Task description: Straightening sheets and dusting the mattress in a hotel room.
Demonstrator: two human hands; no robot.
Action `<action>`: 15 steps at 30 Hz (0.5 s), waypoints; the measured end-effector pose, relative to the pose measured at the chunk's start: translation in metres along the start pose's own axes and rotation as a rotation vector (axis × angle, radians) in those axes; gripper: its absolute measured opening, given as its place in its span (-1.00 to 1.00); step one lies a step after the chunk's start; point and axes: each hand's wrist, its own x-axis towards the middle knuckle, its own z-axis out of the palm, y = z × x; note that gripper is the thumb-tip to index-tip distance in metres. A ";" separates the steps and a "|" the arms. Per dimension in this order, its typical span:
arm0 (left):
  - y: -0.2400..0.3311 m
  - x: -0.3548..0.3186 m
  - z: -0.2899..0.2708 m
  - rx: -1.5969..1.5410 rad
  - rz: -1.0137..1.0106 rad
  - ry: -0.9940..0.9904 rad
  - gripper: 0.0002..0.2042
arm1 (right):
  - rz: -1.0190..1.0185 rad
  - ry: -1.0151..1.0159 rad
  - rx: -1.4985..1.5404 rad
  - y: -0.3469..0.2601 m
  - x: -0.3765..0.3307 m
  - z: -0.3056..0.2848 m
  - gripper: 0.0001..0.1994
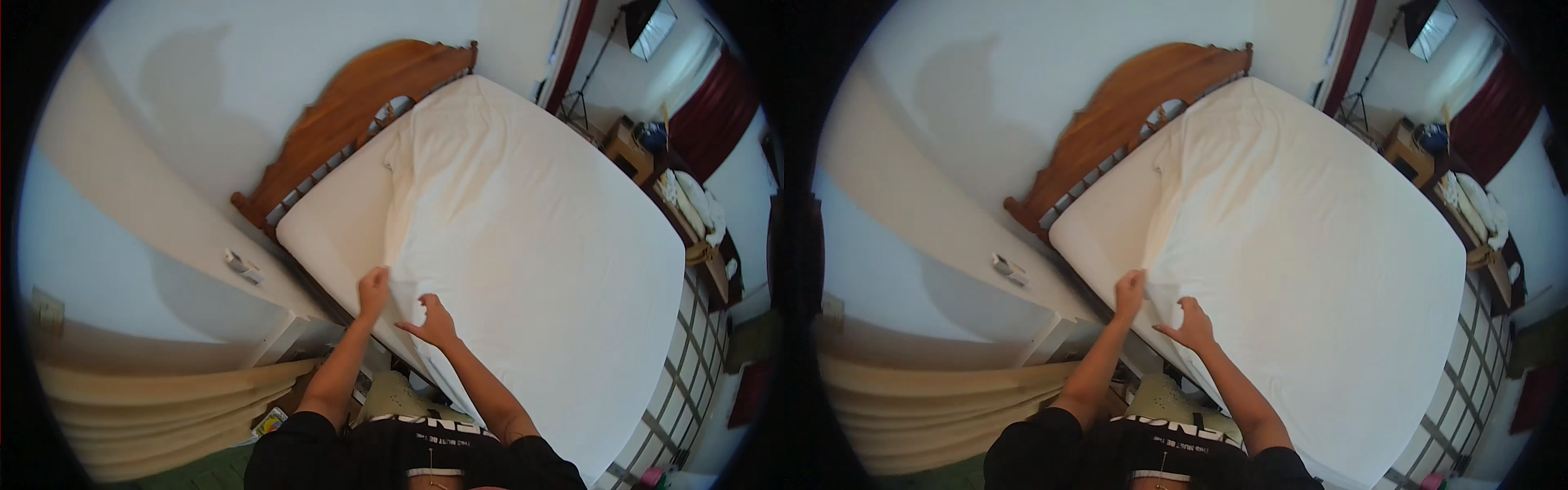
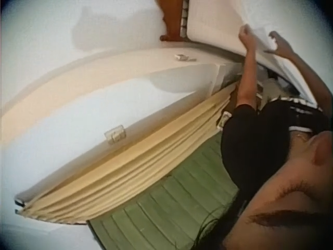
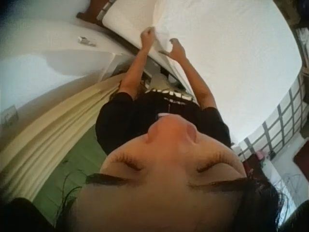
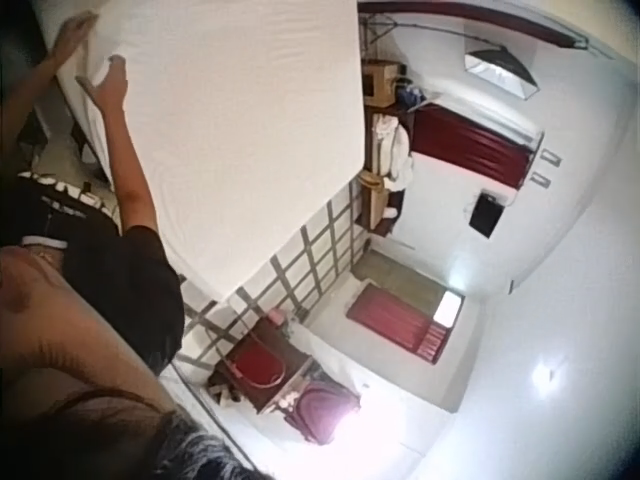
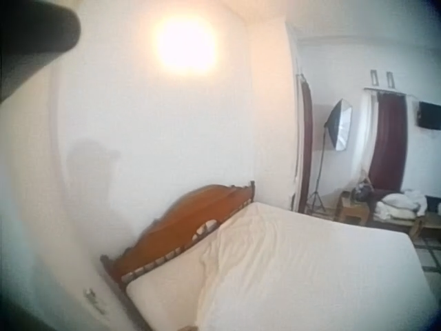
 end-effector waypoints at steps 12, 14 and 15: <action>-0.028 -0.030 -0.011 -0.340 -0.628 -0.489 -0.65 | 0.085 0.036 0.077 -0.003 0.064 -0.043 -0.67; -0.057 -0.031 0.008 -0.180 -0.770 -0.708 -0.58 | 0.230 0.141 0.157 -0.003 0.065 -0.044 -0.63; -0.066 -0.033 0.022 -0.097 -0.830 -0.808 -0.54 | 0.284 0.113 0.134 -0.003 0.064 -0.043 -0.63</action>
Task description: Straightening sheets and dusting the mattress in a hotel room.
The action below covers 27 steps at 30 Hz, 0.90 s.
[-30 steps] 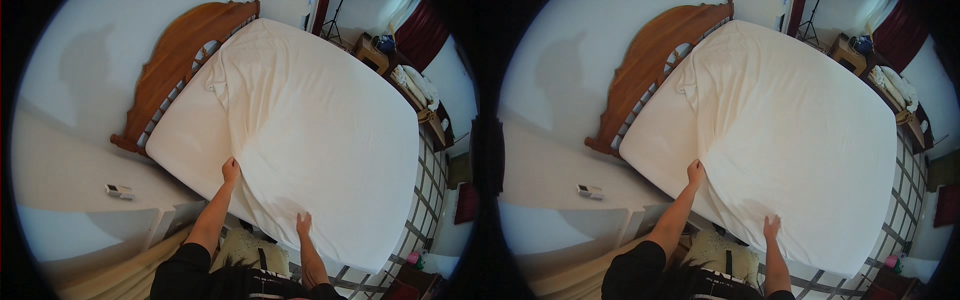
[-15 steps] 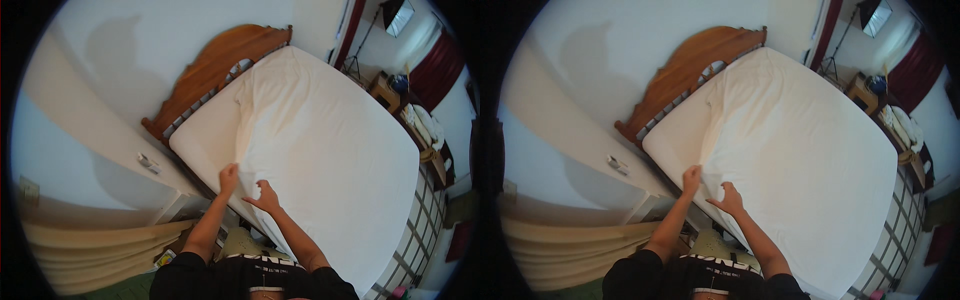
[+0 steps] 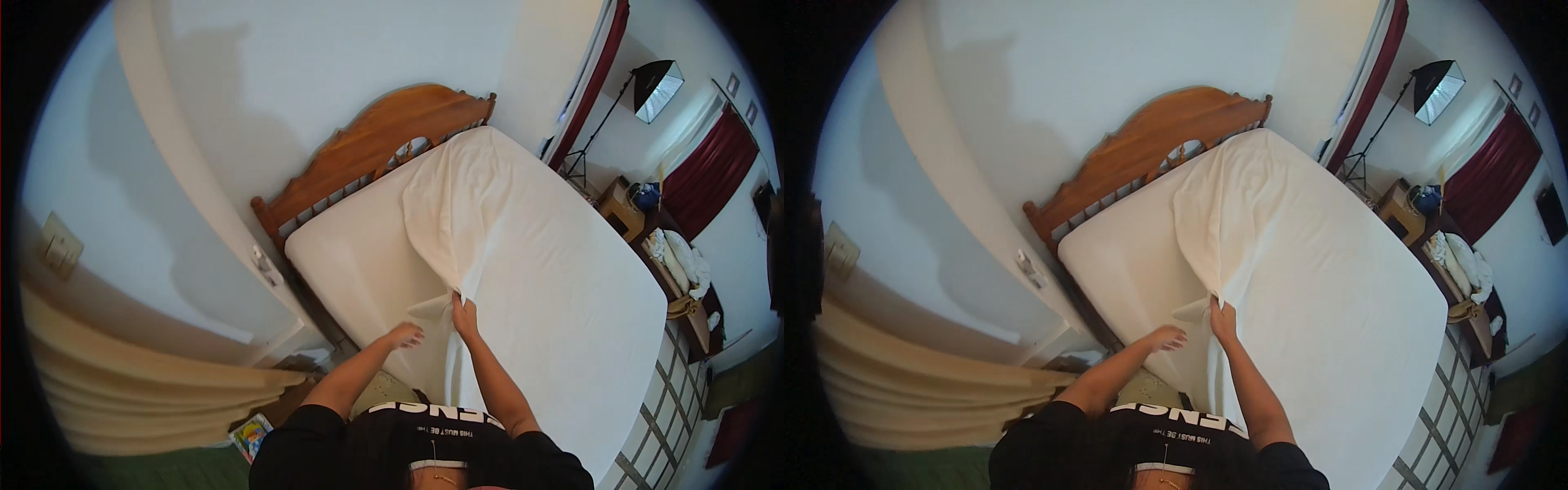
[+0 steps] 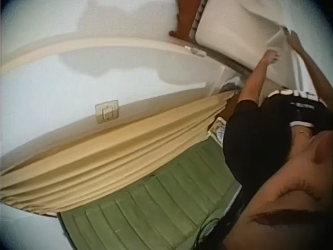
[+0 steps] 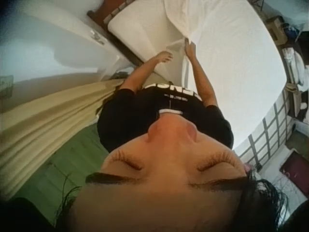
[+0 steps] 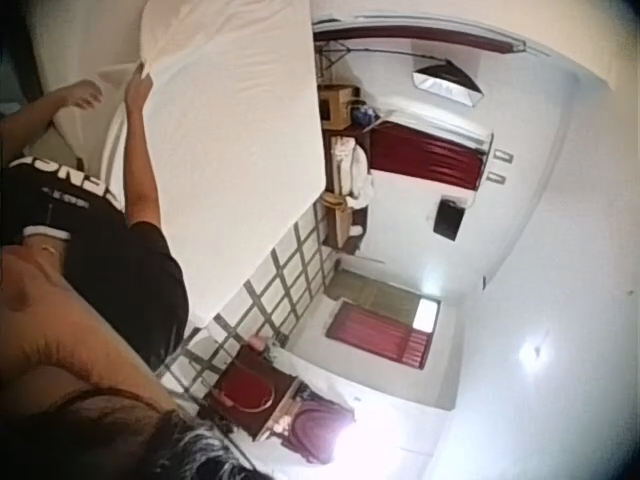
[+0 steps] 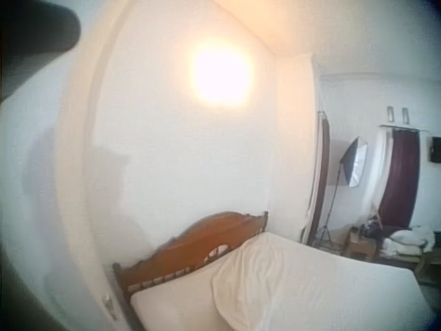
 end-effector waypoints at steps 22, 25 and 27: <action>0.083 0.042 0.001 -0.618 -0.057 -0.440 -0.45 | -0.068 0.118 0.202 -0.005 -0.015 -0.005 -0.67; 0.096 0.021 -0.037 -0.940 0.323 -0.473 -0.49 | -0.061 0.135 0.073 0.000 -0.020 -0.007 -0.64; 0.108 0.002 -0.063 -1.006 0.494 -0.505 -0.52 | -0.069 0.073 0.046 0.002 -0.024 0.001 -0.61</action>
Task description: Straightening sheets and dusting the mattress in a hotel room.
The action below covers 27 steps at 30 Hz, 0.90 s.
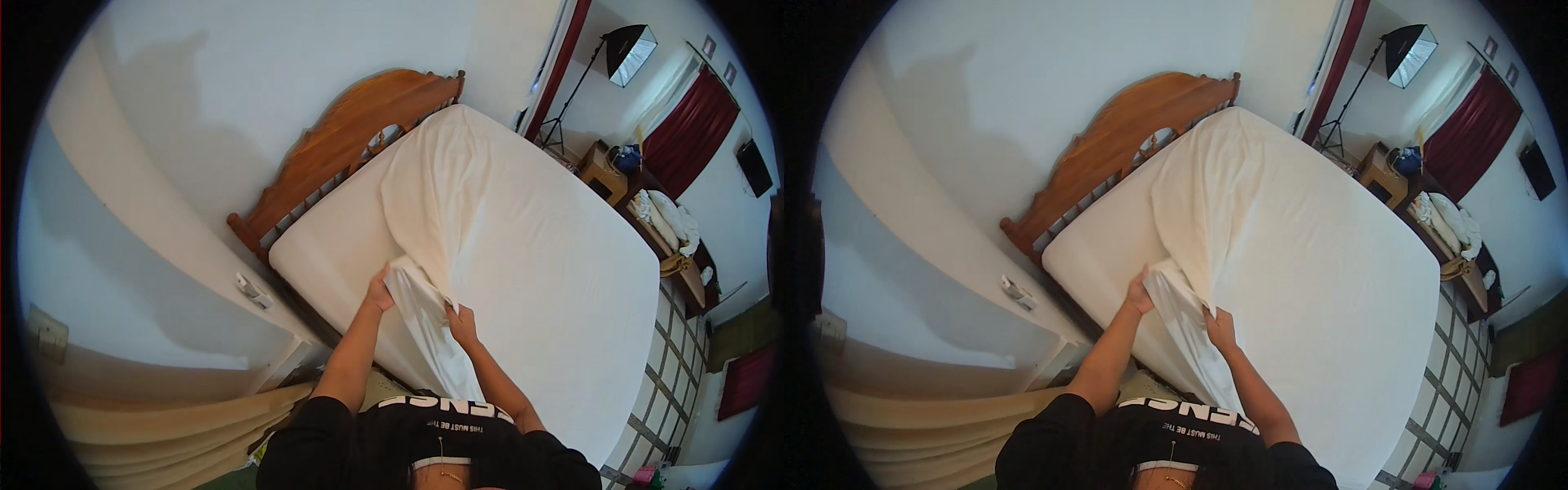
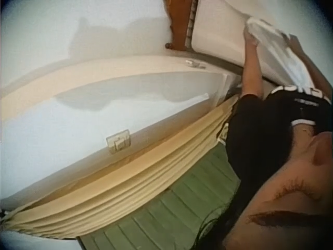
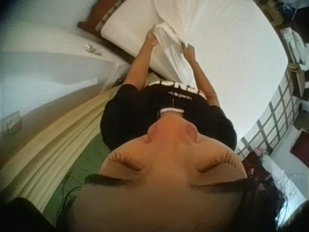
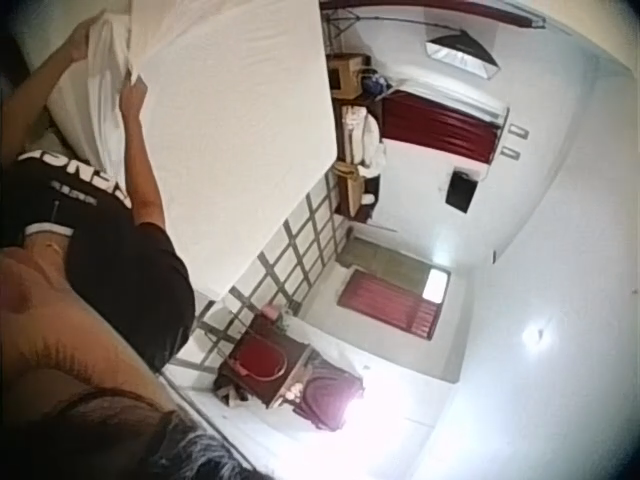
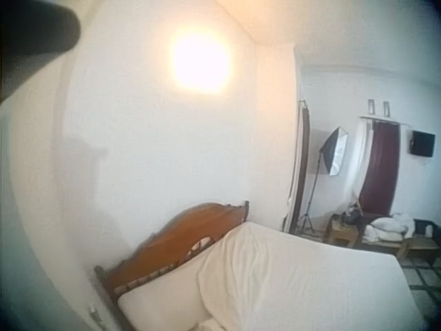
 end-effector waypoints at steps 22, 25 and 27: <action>0.021 -0.149 0.018 -0.039 0.638 0.356 -0.56 | -0.396 -0.767 -0.315 -0.077 -0.057 0.108 -0.35; 0.029 -0.145 0.008 -0.084 0.592 0.494 -0.57 | -0.347 -0.910 -0.226 -0.069 -0.049 0.123 -0.42; 0.045 -0.139 0.006 -0.002 0.571 0.490 -0.54 | -0.360 -1.013 -0.188 -0.059 -0.042 0.128 -0.58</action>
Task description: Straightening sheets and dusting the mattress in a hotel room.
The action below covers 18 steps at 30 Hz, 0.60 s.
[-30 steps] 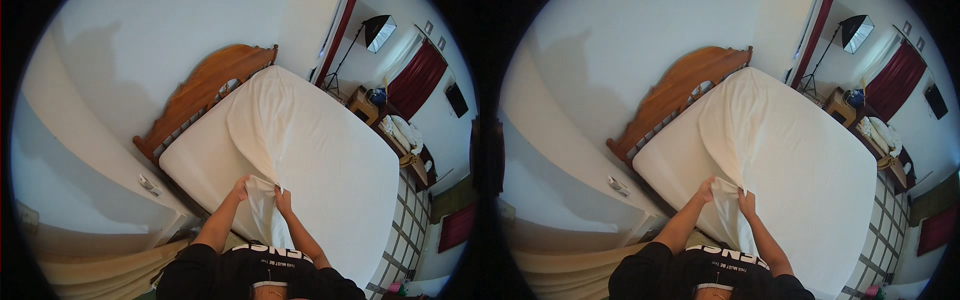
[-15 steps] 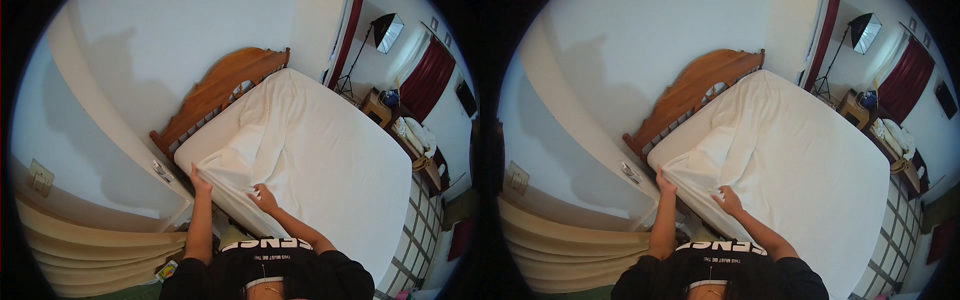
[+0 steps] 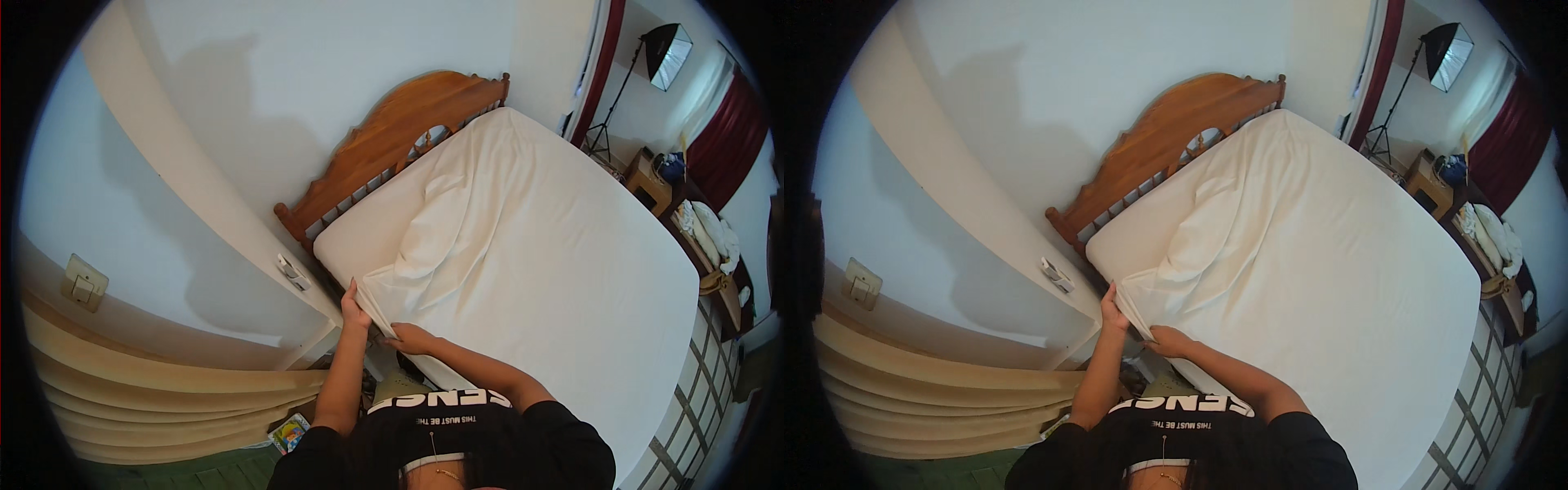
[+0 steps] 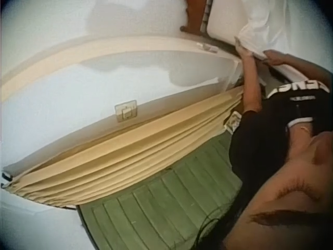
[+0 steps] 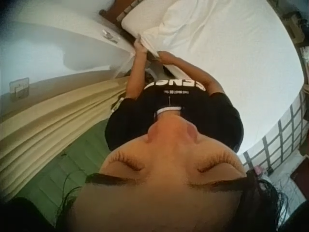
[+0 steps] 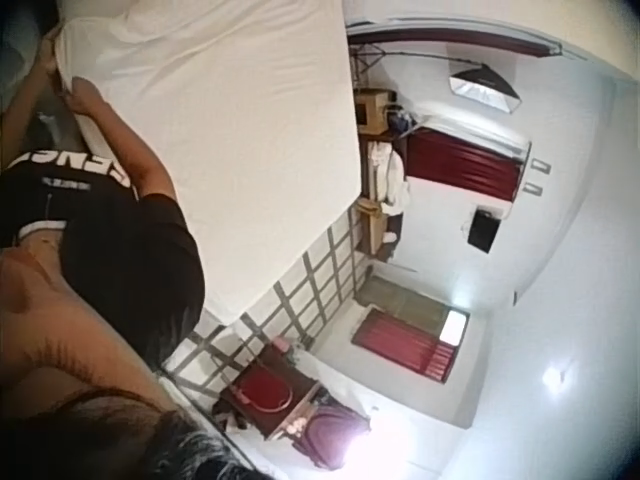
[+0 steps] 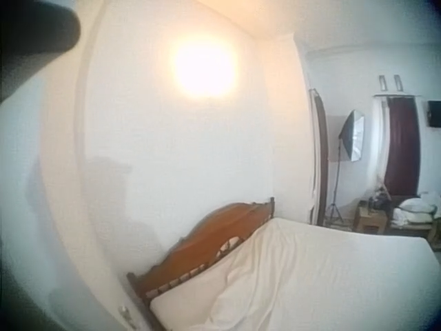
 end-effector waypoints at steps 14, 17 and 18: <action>0.112 0.127 0.057 0.058 0.084 -0.199 -0.49 | -0.008 -0.716 0.010 0.029 0.009 0.030 -0.54; 0.125 0.115 0.070 0.132 0.195 -0.212 -0.46 | 0.122 -0.500 -0.031 0.061 0.021 0.073 -0.41; 0.127 0.111 0.073 0.139 0.283 -0.132 -0.52 | -0.013 -0.503 0.043 0.074 0.028 0.088 -0.37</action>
